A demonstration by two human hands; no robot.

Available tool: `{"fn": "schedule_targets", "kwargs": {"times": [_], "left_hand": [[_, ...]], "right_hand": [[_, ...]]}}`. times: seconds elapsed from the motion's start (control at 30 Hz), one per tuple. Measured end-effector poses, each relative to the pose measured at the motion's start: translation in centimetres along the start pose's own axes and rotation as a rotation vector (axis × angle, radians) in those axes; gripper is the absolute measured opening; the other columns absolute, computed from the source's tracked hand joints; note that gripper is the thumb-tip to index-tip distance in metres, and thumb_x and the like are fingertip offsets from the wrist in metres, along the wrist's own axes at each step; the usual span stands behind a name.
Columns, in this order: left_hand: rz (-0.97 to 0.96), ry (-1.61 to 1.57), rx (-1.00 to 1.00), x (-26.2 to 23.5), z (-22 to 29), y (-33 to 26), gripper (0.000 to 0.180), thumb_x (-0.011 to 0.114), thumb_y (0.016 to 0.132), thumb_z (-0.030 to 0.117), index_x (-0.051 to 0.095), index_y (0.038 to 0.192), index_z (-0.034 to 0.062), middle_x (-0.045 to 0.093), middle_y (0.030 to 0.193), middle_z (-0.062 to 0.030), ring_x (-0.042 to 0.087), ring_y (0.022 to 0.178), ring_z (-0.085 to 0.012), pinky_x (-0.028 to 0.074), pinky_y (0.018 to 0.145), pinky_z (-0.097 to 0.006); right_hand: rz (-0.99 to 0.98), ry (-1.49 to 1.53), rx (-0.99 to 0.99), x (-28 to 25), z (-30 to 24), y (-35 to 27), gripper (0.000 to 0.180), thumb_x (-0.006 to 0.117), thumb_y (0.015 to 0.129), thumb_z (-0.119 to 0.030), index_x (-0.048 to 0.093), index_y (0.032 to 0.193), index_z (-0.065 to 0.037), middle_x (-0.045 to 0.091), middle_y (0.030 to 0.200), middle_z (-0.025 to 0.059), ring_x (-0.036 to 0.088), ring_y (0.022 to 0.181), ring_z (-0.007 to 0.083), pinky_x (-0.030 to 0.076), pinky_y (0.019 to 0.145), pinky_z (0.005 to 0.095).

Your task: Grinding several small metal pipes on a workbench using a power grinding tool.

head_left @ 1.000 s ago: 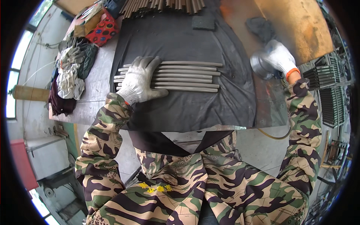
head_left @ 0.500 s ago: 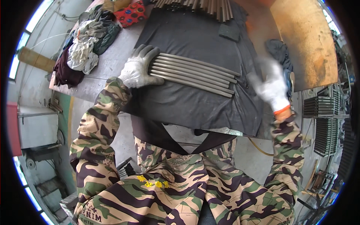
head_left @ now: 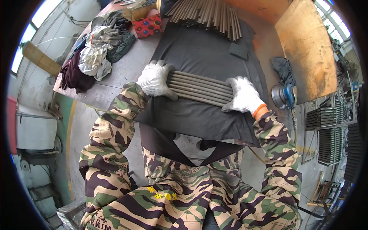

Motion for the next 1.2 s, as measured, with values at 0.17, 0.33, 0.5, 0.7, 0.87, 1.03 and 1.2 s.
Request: {"fn": "schedule_targets", "kwargs": {"times": [0.17,0.33,0.5,0.7,0.87,1.03,1.2], "left_hand": [[-0.07,0.071,0.002,-0.2,0.3,1.1,0.082,0.095,0.052,0.05,0.072,0.117,0.0055,0.067,0.115,-0.0195,0.062,0.112,-0.0405,0.052,0.099,-0.049],[-0.05,0.087,0.052,0.1,1.1,1.5,0.066,0.094,0.059,0.05,0.073,0.103,0.0051,0.069,0.107,-0.0186,0.065,0.105,-0.0392,0.053,0.094,-0.048],[-0.051,0.125,0.096,1.5,1.5,0.8,0.055,0.09,0.058,0.047,0.076,0.093,0.0068,0.07,0.101,-0.0212,0.068,0.1,-0.0392,0.057,0.092,-0.048],[-0.266,0.281,0.111,2.2,4.5,0.7,0.044,0.08,0.062,0.035,0.077,0.093,0.0036,0.076,0.097,-0.0208,0.073,0.096,-0.0396,0.059,0.09,-0.048],[-0.189,0.319,0.096,1.9,6.0,1.0,0.035,0.076,0.067,0.025,0.076,0.094,0.0028,0.076,0.097,-0.0221,0.074,0.097,-0.0399,0.059,0.089,-0.048],[-0.178,0.272,0.057,2.2,6.1,1.1,0.032,0.072,0.066,0.019,0.077,0.094,0.003,0.075,0.095,-0.0228,0.074,0.096,-0.0403,0.06,0.088,-0.048],[-0.207,0.322,0.033,2.4,6.5,-0.3,0.031,0.072,0.068,0.018,0.076,0.095,0.0046,0.075,0.093,-0.0215,0.075,0.093,-0.0386,0.06,0.085,-0.047]], "right_hand": [[-0.048,0.01,-0.015,0.1,0.0,1.0,0.087,0.097,0.059,-0.048,0.066,0.129,-0.008,0.064,0.125,0.0174,0.059,0.124,0.038,0.049,0.108,0.0465],[-0.01,0.054,-0.007,-0.2,0.5,0.2,0.075,0.094,0.065,-0.047,0.069,0.123,-0.007,0.069,0.118,0.0194,0.064,0.118,0.0381,0.052,0.104,0.0461],[-0.135,-0.081,-0.003,-0.2,-1.3,0.0,0.059,0.088,0.07,-0.038,0.073,0.119,-0.009,0.072,0.117,0.0193,0.069,0.115,0.0361,0.055,0.102,0.0462],[0.068,0.071,-0.153,0.8,-1.3,-1.3,0.047,0.077,0.07,-0.031,0.072,0.112,-0.008,0.07,0.114,0.017,0.065,0.113,0.0371,0.053,0.101,0.049],[0.035,-0.021,-0.108,0.0,-1.7,-0.7,0.048,0.077,0.07,-0.03,0.074,0.11,-0.005,0.072,0.114,0.0181,0.069,0.113,0.0351,0.056,0.098,0.0464],[-0.047,-0.006,-0.077,0.8,-1.9,-0.5,0.04,0.074,0.072,-0.024,0.076,0.107,-0.005,0.076,0.112,0.0172,0.072,0.11,0.036,0.057,0.096,0.0459],[0.173,0.017,-0.166,1.1,-3.3,-2.0,0.034,0.071,0.076,-0.017,0.074,0.108,-0.007,0.077,0.108,0.0162,0.074,0.107,0.0335,0.058,0.092,0.045]]}}
Point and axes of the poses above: each hand's wrist, its own y-axis towards the middle knuckle, its own x-axis out of the palm, z = x × y, the point moved 7 cm from there along y, towards the middle knuckle
